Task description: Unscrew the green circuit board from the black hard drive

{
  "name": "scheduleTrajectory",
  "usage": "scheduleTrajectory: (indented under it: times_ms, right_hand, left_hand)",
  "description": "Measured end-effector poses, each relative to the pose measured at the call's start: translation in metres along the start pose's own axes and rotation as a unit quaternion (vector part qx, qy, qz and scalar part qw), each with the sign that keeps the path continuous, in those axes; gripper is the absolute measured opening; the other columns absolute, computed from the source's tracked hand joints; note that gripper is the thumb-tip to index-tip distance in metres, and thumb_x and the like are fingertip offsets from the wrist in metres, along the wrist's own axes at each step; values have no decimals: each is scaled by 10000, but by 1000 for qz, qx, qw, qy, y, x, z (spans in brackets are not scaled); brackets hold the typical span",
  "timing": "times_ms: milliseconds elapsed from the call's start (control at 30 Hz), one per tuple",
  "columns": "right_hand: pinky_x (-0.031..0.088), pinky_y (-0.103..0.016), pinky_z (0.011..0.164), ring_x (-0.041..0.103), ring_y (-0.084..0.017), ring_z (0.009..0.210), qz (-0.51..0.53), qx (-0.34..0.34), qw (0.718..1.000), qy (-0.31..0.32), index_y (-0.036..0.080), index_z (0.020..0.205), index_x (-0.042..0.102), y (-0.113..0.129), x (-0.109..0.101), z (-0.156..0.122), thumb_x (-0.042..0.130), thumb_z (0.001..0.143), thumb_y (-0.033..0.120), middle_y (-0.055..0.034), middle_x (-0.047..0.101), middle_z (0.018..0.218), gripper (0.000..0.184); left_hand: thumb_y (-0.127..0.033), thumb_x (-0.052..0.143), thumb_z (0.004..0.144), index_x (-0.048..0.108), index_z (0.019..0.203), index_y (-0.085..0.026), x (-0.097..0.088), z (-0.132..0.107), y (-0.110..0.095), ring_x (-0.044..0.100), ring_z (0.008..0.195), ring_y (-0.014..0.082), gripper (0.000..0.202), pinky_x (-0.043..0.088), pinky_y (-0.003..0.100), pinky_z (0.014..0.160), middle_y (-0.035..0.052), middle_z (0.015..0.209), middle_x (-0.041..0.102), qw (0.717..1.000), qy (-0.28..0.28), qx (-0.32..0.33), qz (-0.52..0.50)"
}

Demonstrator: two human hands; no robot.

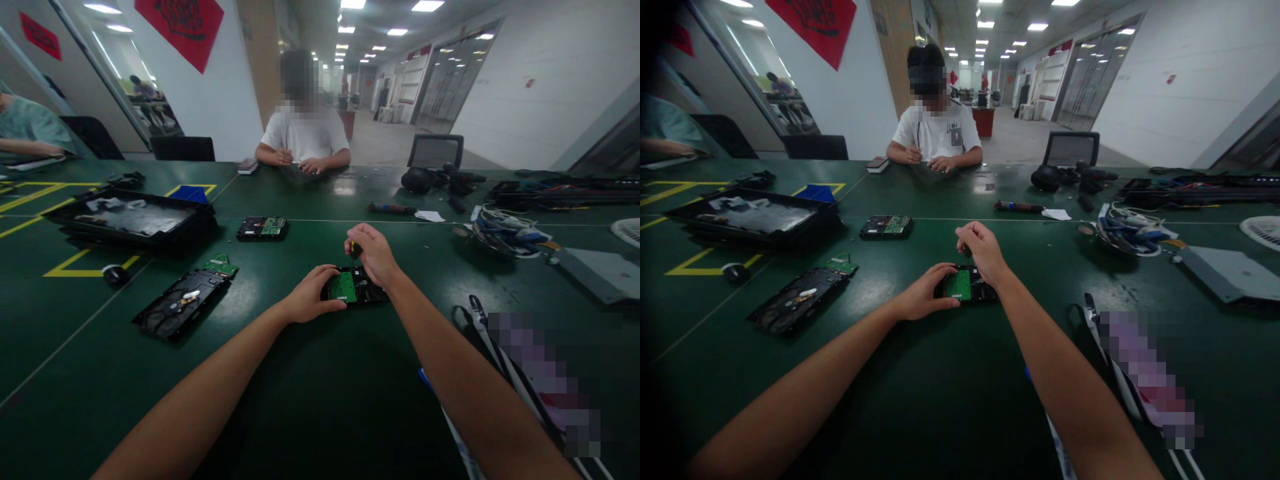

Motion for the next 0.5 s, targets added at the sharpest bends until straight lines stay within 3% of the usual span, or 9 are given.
scheduleTrajectory:
  times_ms: [200,500]
  right_hand:
    - [482,-287,651,575,-138,635,9,3,999,32,220,775,632,5,4,-1,671,865,442,19,602,670,243]
    - [470,-282,637,567,-133,633,13,-8,1000,-6,226,730,599,5,-2,0,697,856,438,22,602,681,265]
  left_hand:
    - [-570,745,810,483,1425,-214,0,0,0,459,1407,345,757,405,543,1176,170,1502,464,1000,1,1,2]
    - [-563,746,809,482,1428,-219,0,-1,2,442,1425,347,756,387,551,1186,166,1518,455,1000,2,-3,2]
Point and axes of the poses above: each hand's wrist, its own z-axis towards the middle knuckle, its own x-axis out of the palm, y = z × x, the point moved 7 cm from there along z, towards the middle knuckle
